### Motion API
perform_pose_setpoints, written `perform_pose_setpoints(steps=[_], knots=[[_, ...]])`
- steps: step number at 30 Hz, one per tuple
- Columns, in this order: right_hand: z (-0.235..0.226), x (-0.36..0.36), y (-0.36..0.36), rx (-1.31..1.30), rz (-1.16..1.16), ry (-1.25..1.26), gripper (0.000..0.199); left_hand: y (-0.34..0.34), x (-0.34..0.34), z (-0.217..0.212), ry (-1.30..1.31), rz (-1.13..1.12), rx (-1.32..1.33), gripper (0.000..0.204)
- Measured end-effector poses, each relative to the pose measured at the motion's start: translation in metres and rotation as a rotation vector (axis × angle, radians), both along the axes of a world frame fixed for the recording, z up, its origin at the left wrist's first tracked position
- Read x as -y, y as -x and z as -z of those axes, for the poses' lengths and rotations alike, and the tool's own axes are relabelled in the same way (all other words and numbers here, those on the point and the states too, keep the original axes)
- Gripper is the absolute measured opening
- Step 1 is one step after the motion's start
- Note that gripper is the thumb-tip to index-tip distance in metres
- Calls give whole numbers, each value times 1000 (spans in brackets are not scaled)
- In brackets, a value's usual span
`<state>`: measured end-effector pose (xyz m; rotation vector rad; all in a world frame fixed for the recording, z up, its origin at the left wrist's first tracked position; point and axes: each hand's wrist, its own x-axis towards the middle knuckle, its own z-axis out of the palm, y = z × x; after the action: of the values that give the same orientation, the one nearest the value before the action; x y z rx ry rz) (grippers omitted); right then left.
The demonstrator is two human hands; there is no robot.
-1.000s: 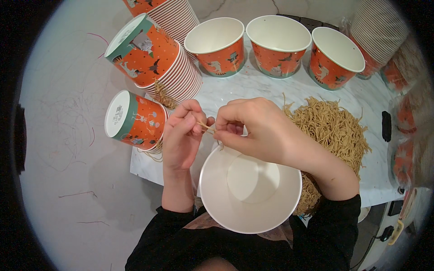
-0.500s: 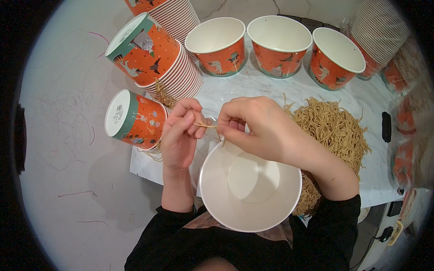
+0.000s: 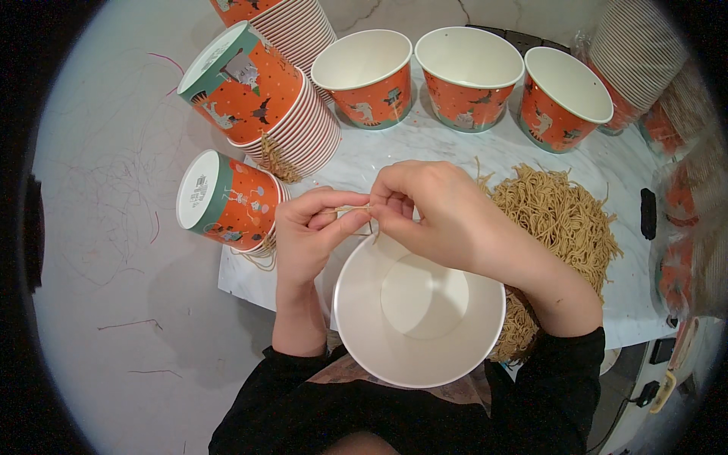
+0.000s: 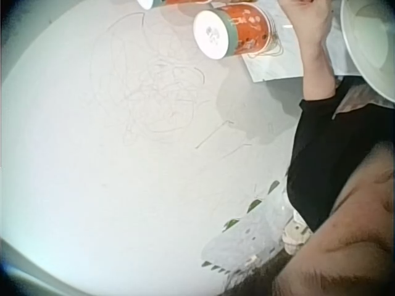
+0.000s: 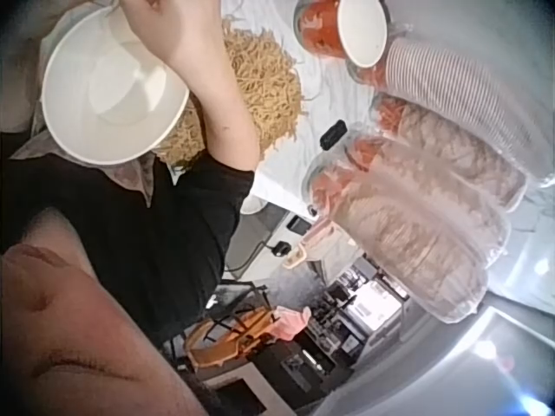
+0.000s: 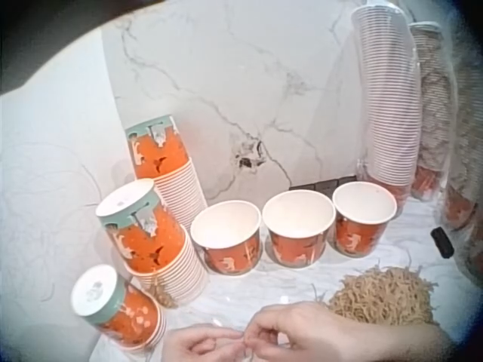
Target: Attaching elastic strings to paper buckets by threading them through pre-punched holes and tying knots to form handles.
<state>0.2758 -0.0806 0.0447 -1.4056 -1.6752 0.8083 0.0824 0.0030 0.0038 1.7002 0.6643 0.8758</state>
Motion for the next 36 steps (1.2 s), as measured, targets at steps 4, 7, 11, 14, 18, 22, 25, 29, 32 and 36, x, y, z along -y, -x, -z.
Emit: perform_pose_setpoints(steps=[4,7,11,14,18,22,25,29,32,36], knots=[[-2,0,-1,19,-4,-10,11,2,-1,1,-137,-7,-23,16],[-5,1,-1,45,-11,18,11,5,1,2,80,67,16,13],[-7,2,-1,45,-65,21,8,8,-4,7,200,176,71,13],[-7,1,-1,54,-80,22,6,10,-7,7,287,292,54,14],[2,0,0,-33,-44,-83,10,8,-8,4,338,303,72,13],[2,0,1,-67,1,-80,10,6,-8,-4,418,284,145,12],[1,0,1,-41,9,-90,10,4,-6,0,390,251,110,12],[1,0,1,-27,-16,-81,10,7,-8,8,330,225,41,8],[-1,-1,0,-2,-64,-67,9,7,-8,10,309,243,69,6],[-2,-1,-4,-1,-78,-20,6,6,-7,9,351,294,86,7]])
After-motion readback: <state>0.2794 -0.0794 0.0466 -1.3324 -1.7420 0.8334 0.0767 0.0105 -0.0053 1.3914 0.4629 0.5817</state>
